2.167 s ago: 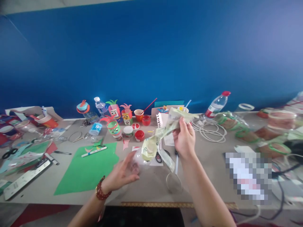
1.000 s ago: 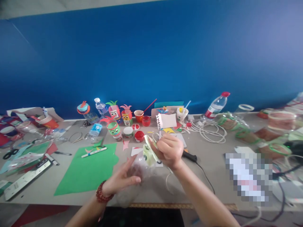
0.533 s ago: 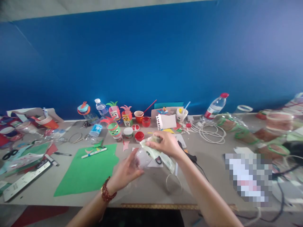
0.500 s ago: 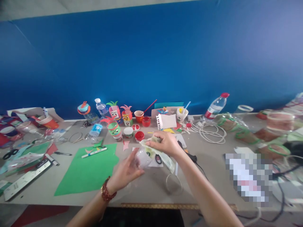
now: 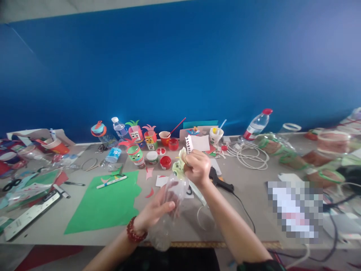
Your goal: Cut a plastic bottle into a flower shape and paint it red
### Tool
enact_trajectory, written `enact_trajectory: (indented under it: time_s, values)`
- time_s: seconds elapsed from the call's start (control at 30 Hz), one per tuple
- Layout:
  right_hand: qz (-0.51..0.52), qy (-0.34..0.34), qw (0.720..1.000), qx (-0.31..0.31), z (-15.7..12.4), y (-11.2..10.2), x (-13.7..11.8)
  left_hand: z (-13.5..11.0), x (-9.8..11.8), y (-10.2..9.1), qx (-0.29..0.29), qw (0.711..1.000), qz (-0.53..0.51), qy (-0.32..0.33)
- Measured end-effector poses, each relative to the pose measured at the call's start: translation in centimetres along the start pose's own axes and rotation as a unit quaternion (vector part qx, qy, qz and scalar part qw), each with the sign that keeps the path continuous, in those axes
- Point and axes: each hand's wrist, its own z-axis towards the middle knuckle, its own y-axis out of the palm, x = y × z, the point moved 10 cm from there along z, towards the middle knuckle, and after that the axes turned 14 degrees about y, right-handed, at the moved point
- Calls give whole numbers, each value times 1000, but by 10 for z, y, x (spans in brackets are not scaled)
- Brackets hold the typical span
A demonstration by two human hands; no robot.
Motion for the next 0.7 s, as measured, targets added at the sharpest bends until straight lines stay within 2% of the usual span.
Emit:
enact_trajectory:
  time_s: [0.07, 0.13, 0.2, 0.3, 0.37, 0.43, 0.5, 0.57, 0.63, 0.7]
  values:
    - [5, 30, 1000, 10, 4, 0, 10, 2, 14, -19, 48, 990, 125, 41]
    - [-1, 49, 999, 0, 5, 0, 13, 1, 26, -37, 79, 959, 266, 57]
    - [-31, 38, 998, -28, 1, 4, 4, -2, 32, -47, 83, 924, 370, 50]
    - [-135, -7, 988, -78, -12, 19, -19, -4, 38, -50, 94, 883, 456, 59]
    - [-199, -6, 976, -87, -18, 28, -25, -5, 40, -47, 105, 865, 486, 71]
    - [-220, 2, 972, -87, -19, 35, -24, -6, 41, -44, 118, 847, 512, 82]
    - [-195, 1, 976, -99, -18, 43, -21, -7, 42, -43, 128, 835, 527, 92]
    - [-106, 9, 986, -128, -15, 49, -14, -8, 38, -43, 124, 843, 515, 94]
    - [33, 60, 988, -139, -10, 49, -1, -8, 31, -44, 107, 874, 467, 88]
    - [138, 127, 975, -116, -8, 47, 16, -8, 25, -43, 86, 911, 394, 87]
